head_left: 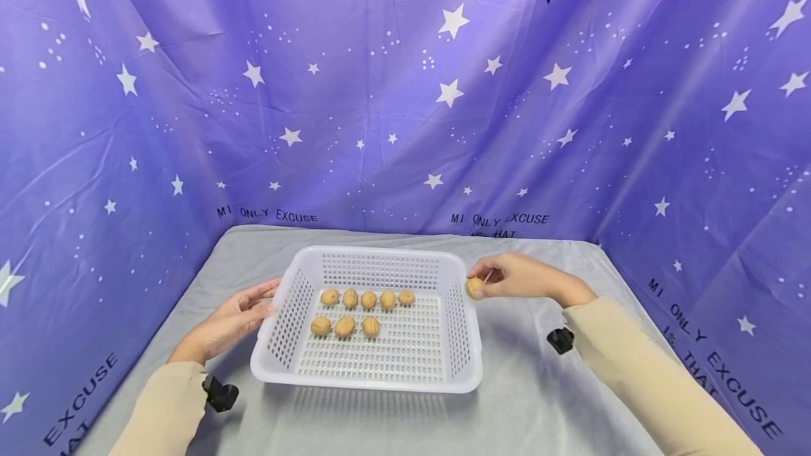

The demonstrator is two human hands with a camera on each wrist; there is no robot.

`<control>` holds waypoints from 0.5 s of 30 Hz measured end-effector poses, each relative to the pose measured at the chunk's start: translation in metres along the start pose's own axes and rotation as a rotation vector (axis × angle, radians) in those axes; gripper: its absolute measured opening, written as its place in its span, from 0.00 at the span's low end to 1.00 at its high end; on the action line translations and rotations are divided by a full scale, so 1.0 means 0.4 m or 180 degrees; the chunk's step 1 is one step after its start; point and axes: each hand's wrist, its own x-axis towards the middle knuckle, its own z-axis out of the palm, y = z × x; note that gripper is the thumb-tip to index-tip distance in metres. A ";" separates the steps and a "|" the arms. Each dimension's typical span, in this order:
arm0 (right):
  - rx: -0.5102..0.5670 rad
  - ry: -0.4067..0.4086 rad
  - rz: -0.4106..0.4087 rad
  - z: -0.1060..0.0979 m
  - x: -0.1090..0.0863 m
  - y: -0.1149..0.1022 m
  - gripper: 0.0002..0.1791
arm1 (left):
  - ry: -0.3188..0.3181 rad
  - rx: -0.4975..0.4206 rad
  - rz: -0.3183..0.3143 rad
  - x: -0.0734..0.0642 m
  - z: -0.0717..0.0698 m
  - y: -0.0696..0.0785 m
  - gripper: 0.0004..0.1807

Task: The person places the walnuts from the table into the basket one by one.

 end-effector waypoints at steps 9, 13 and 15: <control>-0.0202 -0.0352 -0.0113 0.045 0.136 -0.095 0.20 | 0.0008 -0.0020 -0.0011 0.003 -0.005 -0.007 0.34; -0.0148 -0.0502 -0.0132 0.076 0.184 -0.122 0.21 | 0.0000 -0.0007 0.0008 0.005 -0.008 -0.011 0.34; -0.0092 -0.0550 -0.0097 0.092 0.203 -0.132 0.21 | -0.0006 -0.0005 0.0027 0.005 -0.009 -0.012 0.33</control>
